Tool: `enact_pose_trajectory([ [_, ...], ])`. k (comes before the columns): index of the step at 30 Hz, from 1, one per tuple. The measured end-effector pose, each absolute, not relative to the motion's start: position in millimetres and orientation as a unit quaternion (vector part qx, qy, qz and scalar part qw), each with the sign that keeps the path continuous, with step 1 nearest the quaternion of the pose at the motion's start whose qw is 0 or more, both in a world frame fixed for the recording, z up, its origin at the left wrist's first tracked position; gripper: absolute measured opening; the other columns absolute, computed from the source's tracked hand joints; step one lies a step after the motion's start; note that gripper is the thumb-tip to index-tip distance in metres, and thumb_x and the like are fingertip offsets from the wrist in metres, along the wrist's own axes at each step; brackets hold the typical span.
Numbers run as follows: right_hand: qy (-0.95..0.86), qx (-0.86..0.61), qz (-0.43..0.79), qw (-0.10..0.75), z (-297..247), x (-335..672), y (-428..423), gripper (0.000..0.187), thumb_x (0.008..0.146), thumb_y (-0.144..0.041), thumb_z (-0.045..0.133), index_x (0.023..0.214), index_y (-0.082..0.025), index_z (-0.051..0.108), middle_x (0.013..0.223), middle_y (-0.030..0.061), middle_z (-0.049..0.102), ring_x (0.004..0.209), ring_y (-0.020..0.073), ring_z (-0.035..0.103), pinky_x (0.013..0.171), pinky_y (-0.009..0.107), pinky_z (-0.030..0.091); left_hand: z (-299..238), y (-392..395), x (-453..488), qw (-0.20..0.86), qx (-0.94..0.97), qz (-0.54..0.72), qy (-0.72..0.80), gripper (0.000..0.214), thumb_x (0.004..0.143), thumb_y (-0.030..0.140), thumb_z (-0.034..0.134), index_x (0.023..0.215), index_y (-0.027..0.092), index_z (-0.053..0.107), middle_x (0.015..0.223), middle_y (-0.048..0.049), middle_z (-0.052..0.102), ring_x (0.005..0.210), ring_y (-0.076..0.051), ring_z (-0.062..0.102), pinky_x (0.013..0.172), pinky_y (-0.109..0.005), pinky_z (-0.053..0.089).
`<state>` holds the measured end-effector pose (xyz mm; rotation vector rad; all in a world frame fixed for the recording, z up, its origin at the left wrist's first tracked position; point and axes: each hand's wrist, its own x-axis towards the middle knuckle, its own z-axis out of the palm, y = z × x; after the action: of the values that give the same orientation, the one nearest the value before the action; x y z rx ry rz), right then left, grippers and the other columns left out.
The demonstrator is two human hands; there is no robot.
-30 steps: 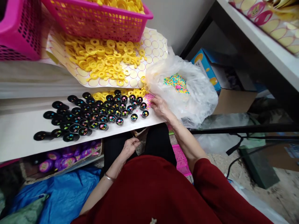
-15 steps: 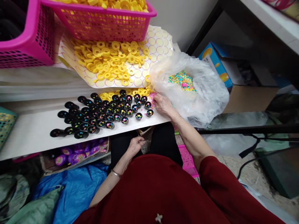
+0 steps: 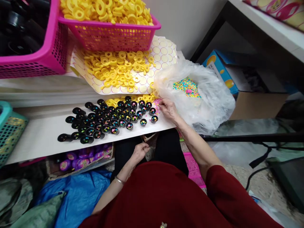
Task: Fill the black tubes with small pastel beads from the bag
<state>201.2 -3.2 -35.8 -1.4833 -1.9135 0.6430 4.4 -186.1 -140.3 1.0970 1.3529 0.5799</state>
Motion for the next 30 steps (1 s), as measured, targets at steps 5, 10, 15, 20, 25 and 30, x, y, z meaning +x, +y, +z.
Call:
enact_pose_trajectory([
  [5, -0.756, -0.452, 0.299, 0.367, -5.5, 188.5, -39.1, 0.013, 0.085, -0.027, 0.054, 0.075, -0.020, 0.055, 0.076, 0.0010, 0.058, 0.074, 0.0150, 0.052, 0.071, 0.030, 0.043, -99.6, -187.5, 5.1, 0.678, 0.456, 0.312, 0.485, 0.027, 0.071, 0.041, 0.072, 0.076, 0.015, 0.074, 0.075, -0.0038, 0.064, 0.067, -0.013, 0.054, 0.065, -0.027, 0.043],
  [10, -0.895, -0.290, 0.132, 0.314, -0.9, 163.3, -106.5, 0.022, 0.093, -0.019, 0.043, 0.085, -0.019, 0.063, 0.085, 0.0093, 0.065, 0.078, 0.0184, 0.056, 0.069, 0.033, 0.043, -48.5, -184.6, 17.3, 0.708, 0.245, 0.505, 0.428, 0.039, 0.074, 0.052, 0.074, 0.088, 0.015, 0.074, 0.077, -0.0037, 0.064, 0.065, -0.011, 0.052, 0.061, -0.025, 0.045],
  [15, -0.899, -0.316, 0.067, 0.295, -20.7, 153.5, -128.6, 0.027, 0.094, -0.018, 0.042, 0.088, -0.018, 0.068, 0.087, 0.0107, 0.067, 0.073, 0.0188, 0.055, 0.066, 0.035, 0.041, -35.3, -176.6, 19.7, 0.681, 0.221, 0.550, 0.430, 0.037, 0.074, 0.050, 0.076, 0.075, 0.013, 0.071, 0.070, -0.0027, 0.061, 0.065, -0.010, 0.050, 0.061, -0.025, 0.045],
  [20, -0.883, -0.317, 0.119, 0.325, -22.9, 151.5, -122.2, 0.024, 0.095, -0.018, 0.046, 0.085, -0.019, 0.068, 0.081, 0.0077, 0.065, 0.072, 0.0167, 0.058, 0.066, 0.032, 0.048, -43.5, -173.3, 12.2, 0.632, 0.277, 0.553, 0.467, 0.031, 0.073, 0.043, 0.076, 0.084, 0.014, 0.075, 0.078, -0.0030, 0.065, 0.065, -0.009, 0.051, 0.062, -0.024, 0.046],
  [25, -0.879, -0.306, 0.166, 0.327, -20.2, 147.4, -115.5, 0.024, 0.095, -0.015, 0.045, 0.081, -0.019, 0.065, 0.079, 0.0061, 0.064, 0.073, 0.0151, 0.059, 0.068, 0.028, 0.051, -46.3, -174.4, 8.1, 0.597, 0.331, 0.552, 0.479, 0.027, 0.082, 0.040, 0.070, 0.088, 0.015, 0.076, 0.080, -0.0032, 0.063, 0.067, -0.010, 0.051, 0.062, -0.023, 0.045],
  [30, -0.908, -0.299, 0.137, 0.260, -13.3, 143.6, -110.0, 0.025, 0.095, -0.015, 0.047, 0.080, -0.018, 0.067, 0.079, 0.0072, 0.064, 0.074, 0.0162, 0.059, 0.068, 0.028, 0.046, -43.0, -171.1, 3.4, 0.565, 0.349, 0.567, 0.487, 0.027, 0.083, 0.041, 0.069, 0.091, 0.016, 0.076, 0.079, -0.0025, 0.062, 0.067, -0.010, 0.052, 0.063, -0.023, 0.046],
])
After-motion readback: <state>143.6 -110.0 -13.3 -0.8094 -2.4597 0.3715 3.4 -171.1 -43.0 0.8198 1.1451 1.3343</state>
